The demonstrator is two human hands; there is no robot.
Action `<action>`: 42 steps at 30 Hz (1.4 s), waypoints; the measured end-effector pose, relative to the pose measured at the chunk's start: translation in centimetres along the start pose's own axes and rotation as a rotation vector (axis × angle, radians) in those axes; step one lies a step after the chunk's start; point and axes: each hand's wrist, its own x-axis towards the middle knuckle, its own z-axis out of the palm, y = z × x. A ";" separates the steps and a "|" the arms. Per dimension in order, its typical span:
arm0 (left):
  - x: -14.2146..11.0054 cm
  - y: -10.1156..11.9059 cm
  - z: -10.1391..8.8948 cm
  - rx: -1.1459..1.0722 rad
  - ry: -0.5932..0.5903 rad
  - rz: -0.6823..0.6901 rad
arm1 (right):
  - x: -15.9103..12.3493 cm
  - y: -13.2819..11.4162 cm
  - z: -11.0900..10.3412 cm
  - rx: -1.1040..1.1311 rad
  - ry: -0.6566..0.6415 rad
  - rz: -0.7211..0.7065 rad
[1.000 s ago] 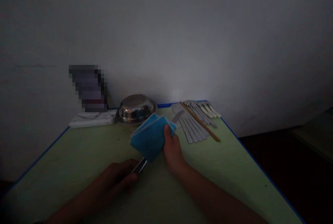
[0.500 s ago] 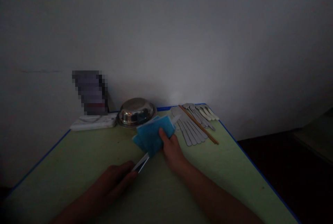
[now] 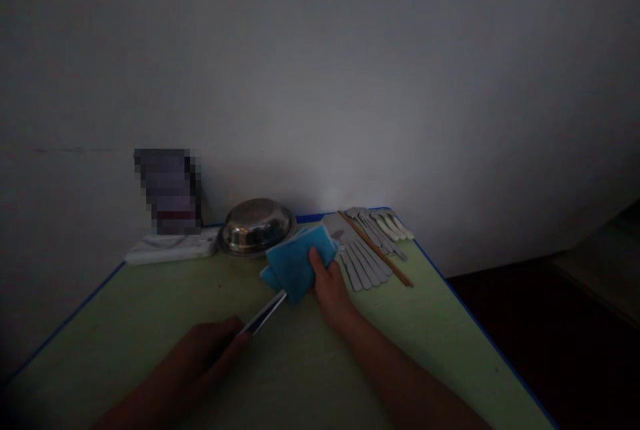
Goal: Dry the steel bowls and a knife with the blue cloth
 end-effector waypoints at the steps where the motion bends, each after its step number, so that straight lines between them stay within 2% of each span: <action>1: 0.1 -0.2 0.0 0.004 0.002 -0.016 | 0.0 0.1 -0.1 -0.020 -0.001 -0.007; 10: 0.3 -0.5 0.7 0.059 0.002 0.001 | 0.2 0.8 -0.8 -0.114 -0.006 -0.038; 18: 0.2 -0.9 1.2 0.064 0.005 0.015 | -0.6 -0.8 -0.3 -0.370 0.061 -0.034; 24: 0.4 -0.8 1.4 0.094 0.006 -0.002 | -1.0 -1.5 0.1 -0.464 0.066 -0.014; 32: 0.7 -0.9 1.9 0.112 0.002 -0.008 | -1.0 -1.6 0.4 -0.487 -0.034 -0.056; 37: 0.8 -0.6 1.5 0.095 0.005 -0.015 | -1.1 -2.0 0.6 -0.574 0.014 -0.039; 42: 1.0 -1.2 1.6 0.059 0.001 -0.031 | -1.0 -2.1 0.5 -0.598 -0.019 -0.029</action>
